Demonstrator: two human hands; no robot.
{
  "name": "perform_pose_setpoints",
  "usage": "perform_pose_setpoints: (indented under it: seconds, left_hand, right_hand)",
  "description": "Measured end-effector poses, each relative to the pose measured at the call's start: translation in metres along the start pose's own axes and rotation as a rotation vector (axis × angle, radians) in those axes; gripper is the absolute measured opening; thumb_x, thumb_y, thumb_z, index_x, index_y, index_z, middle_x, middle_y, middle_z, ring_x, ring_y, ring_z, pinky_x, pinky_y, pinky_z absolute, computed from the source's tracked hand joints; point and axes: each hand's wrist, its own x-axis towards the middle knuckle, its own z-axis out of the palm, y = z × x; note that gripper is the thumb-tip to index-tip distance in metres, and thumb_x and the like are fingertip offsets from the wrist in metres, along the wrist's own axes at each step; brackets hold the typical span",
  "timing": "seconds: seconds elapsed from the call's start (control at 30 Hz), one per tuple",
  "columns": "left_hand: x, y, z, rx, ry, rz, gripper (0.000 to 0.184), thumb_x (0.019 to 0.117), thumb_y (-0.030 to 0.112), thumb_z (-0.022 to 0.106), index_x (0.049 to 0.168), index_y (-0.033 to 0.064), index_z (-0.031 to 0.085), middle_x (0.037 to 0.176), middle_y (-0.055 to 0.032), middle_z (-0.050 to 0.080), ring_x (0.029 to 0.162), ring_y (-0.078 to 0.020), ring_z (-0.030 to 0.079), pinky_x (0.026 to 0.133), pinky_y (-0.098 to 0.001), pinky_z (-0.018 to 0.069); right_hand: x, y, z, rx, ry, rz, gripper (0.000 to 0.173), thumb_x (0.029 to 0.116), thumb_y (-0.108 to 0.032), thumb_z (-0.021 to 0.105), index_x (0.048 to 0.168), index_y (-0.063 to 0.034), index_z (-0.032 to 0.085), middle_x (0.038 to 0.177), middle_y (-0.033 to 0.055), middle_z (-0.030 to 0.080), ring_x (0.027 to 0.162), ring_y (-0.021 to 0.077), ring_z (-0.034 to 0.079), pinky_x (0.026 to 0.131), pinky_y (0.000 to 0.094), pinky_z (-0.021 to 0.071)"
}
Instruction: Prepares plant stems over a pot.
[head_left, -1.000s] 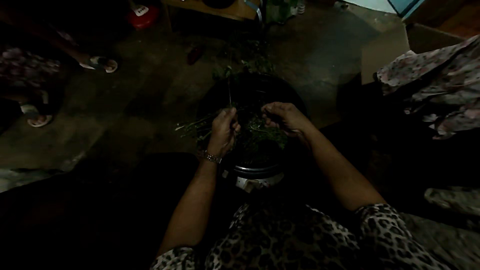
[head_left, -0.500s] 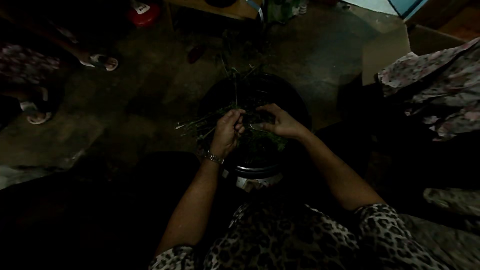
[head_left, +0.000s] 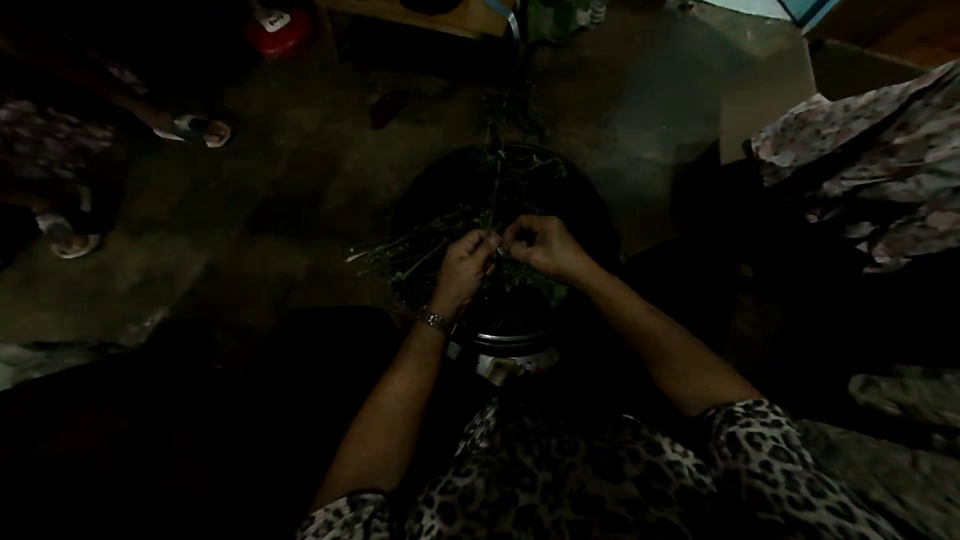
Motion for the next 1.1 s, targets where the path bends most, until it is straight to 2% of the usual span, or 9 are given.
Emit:
perform_pose_setpoints:
  seconds: [0.37, 0.43, 0.5, 0.63, 0.77, 0.87, 0.97, 1.03, 1.1]
  left_hand:
    - [0.017, 0.001, -0.019, -0.079, 0.086, -0.051, 0.020, 0.1089, 0.017, 0.045, 0.100, 0.0102, 0.062, 0.074, 0.0067, 0.052, 0.058, -0.0016, 0.046, 0.054, -0.0159, 0.0415]
    - [0.010, 0.005, -0.017, -0.147, 0.043, -0.049, 0.023, 0.1095, 0.018, 0.044, 0.096, 0.0140, 0.062, 0.071, 0.0082, 0.050, 0.056, -0.0008, 0.045, 0.053, -0.0143, 0.0404]
    - [0.009, 0.003, -0.014, -0.167, 0.030, -0.042, 0.022, 0.1093, 0.019, 0.044, 0.098, 0.0138, 0.062, 0.071, 0.0079, 0.051, 0.056, -0.0009, 0.045, 0.053, -0.0143, 0.0410]
    - [0.009, 0.001, -0.006, -0.084, 0.047, -0.017, 0.018, 0.1087, 0.018, 0.048, 0.101, 0.0117, 0.063, 0.074, 0.0064, 0.054, 0.059, -0.0009, 0.048, 0.055, -0.0142, 0.0431]
    - [0.007, 0.000, -0.002, -0.024, 0.039, -0.009, 0.017, 0.1085, 0.020, 0.050, 0.098, 0.0131, 0.062, 0.076, 0.0069, 0.056, 0.060, -0.0005, 0.048, 0.056, -0.0146, 0.0423]
    - [0.008, -0.001, -0.009, -0.005, 0.042, -0.020, 0.018, 0.1094, 0.022, 0.047, 0.100, 0.0147, 0.060, 0.075, 0.0072, 0.052, 0.058, -0.0011, 0.045, 0.054, -0.0151, 0.0398]
    - [0.011, 0.004, -0.023, -0.085, 0.057, -0.018, 0.019, 0.1096, 0.022, 0.045, 0.097, 0.0172, 0.059, 0.072, 0.0088, 0.049, 0.056, -0.0006, 0.044, 0.052, -0.0148, 0.0396]
    - [0.009, 0.008, -0.024, -0.250, 0.008, -0.027, 0.027, 0.1091, 0.019, 0.041, 0.089, 0.0173, 0.059, 0.069, 0.0088, 0.051, 0.055, -0.0004, 0.046, 0.052, -0.0138, 0.0412]
    - [0.008, 0.007, -0.022, -0.390, -0.073, -0.052, 0.031, 0.1069, 0.017, 0.036, 0.084, 0.0164, 0.057, 0.069, 0.0066, 0.052, 0.054, -0.0020, 0.045, 0.051, -0.0151, 0.0408]
  right_hand:
    - [-0.004, -0.009, -0.027, -0.022, 0.010, 0.074, 0.007, 0.0931, -0.001, 0.066, 0.099, 0.0028, 0.068, 0.087, 0.0096, 0.065, 0.070, 0.0122, 0.063, 0.067, 0.0297, 0.0575]
    - [0.000, -0.004, -0.028, -0.042, 0.052, 0.069, 0.010, 0.0961, -0.003, 0.065, 0.103, 0.0023, 0.068, 0.091, 0.0100, 0.066, 0.074, 0.0113, 0.061, 0.069, 0.0280, 0.0541]
    - [0.001, 0.000, -0.024, 0.005, 0.022, 0.047, 0.021, 0.0985, -0.009, 0.067, 0.116, 0.0016, 0.068, 0.107, 0.0118, 0.068, 0.088, 0.0120, 0.065, 0.081, 0.0285, 0.0556]
    - [0.001, 0.002, 0.000, 0.152, -0.034, -0.008, 0.051, 0.0882, -0.011, 0.080, 0.132, 0.0009, 0.056, 0.118, 0.0149, 0.063, 0.094, 0.0158, 0.066, 0.082, 0.0313, 0.0579]
    - [0.000, 0.004, 0.017, 0.049, 0.067, -0.061, 0.014, 0.0986, -0.006, 0.065, 0.109, 0.0026, 0.067, 0.094, 0.0108, 0.070, 0.076, 0.0113, 0.067, 0.073, 0.0279, 0.0588]
    - [-0.003, -0.005, 0.008, 0.023, 0.060, 0.001, 0.010, 0.0928, -0.002, 0.066, 0.101, 0.0026, 0.069, 0.088, 0.0104, 0.066, 0.073, 0.0125, 0.062, 0.068, 0.0297, 0.0545]
    - [-0.009, -0.011, -0.007, 0.044, 0.039, 0.021, 0.009, 0.0921, -0.003, 0.066, 0.099, 0.0022, 0.069, 0.086, 0.0093, 0.067, 0.069, 0.0121, 0.064, 0.067, 0.0309, 0.0576]
    - [-0.007, -0.005, -0.016, 0.009, 0.010, 0.000, 0.012, 0.0990, -0.010, 0.066, 0.102, 0.0003, 0.071, 0.094, 0.0081, 0.069, 0.078, 0.0098, 0.065, 0.074, 0.0285, 0.0574]
    - [-0.003, 0.006, -0.021, -0.067, 0.030, -0.004, 0.019, 0.1035, -0.013, 0.060, 0.113, -0.0005, 0.071, 0.115, 0.0131, 0.065, 0.100, 0.0162, 0.064, 0.089, 0.0324, 0.0550]
